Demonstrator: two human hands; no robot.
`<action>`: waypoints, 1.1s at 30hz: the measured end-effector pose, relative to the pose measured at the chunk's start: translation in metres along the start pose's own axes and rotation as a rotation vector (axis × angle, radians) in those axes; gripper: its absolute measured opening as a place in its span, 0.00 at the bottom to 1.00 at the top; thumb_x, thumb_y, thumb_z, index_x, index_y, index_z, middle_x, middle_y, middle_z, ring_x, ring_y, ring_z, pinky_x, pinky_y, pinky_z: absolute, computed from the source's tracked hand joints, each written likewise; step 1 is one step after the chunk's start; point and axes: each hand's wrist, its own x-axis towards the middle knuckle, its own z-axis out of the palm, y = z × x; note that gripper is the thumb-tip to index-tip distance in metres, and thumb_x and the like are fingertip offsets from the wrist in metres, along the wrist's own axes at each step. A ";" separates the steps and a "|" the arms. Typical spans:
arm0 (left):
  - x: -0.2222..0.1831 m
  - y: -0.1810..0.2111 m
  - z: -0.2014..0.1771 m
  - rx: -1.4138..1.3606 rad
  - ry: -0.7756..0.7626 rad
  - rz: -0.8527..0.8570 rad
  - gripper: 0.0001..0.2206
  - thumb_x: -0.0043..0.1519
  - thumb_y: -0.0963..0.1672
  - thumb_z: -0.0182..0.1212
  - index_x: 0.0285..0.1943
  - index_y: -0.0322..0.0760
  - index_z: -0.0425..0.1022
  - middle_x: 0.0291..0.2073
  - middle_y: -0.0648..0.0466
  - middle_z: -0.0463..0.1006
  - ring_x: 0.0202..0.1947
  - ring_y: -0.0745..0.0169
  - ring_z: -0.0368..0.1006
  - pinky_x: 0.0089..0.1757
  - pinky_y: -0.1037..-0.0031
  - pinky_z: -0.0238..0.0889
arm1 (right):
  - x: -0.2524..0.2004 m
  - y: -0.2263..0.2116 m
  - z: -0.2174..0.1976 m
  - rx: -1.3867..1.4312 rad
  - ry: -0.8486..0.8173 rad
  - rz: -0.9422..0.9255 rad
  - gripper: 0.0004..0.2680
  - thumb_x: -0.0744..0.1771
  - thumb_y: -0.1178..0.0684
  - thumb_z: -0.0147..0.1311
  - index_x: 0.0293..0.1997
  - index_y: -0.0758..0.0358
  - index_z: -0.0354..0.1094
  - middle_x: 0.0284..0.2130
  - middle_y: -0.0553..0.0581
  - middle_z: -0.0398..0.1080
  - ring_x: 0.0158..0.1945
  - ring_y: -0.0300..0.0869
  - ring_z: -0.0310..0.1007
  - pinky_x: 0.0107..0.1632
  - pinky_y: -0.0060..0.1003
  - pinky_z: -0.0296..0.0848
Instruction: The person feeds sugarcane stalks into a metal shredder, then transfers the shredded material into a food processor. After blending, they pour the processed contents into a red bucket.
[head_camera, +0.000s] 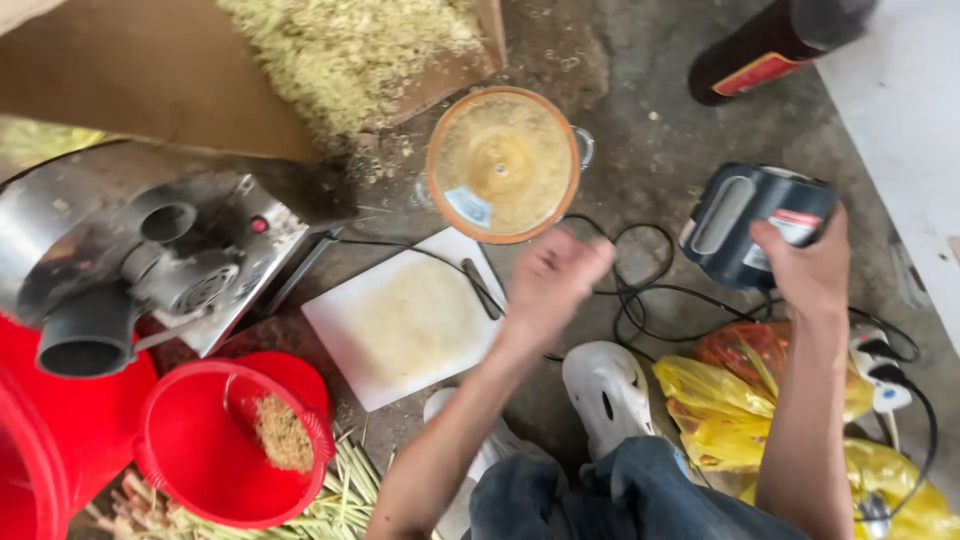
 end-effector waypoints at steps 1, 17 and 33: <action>0.008 0.027 -0.022 0.147 0.124 0.217 0.19 0.63 0.42 0.68 0.25 0.43 0.59 0.22 0.66 0.61 0.27 0.79 0.56 0.30 0.80 0.52 | -0.001 -0.002 0.001 0.128 -0.056 -0.030 0.27 0.65 0.54 0.67 0.70 0.71 0.58 0.55 0.58 0.71 0.56 0.41 0.73 0.62 0.36 0.74; 0.008 0.131 -0.071 0.464 0.017 0.402 0.27 0.76 0.55 0.41 0.68 0.29 0.68 0.61 0.42 0.77 0.62 0.54 0.74 0.62 0.65 0.67 | -0.003 -0.168 0.168 0.155 -0.670 -0.643 0.45 0.54 0.48 0.80 0.75 0.66 0.47 0.68 0.61 0.61 0.73 0.44 0.63 0.77 0.45 0.63; -0.001 0.127 -0.038 0.568 0.254 0.425 0.23 0.68 0.47 0.59 0.66 0.23 0.70 0.60 0.37 0.77 0.59 0.55 0.76 0.57 0.68 0.68 | 0.035 -0.209 0.189 -0.294 -1.008 -0.458 0.44 0.52 0.54 0.75 0.75 0.61 0.46 0.67 0.63 0.63 0.72 0.48 0.60 0.72 0.45 0.59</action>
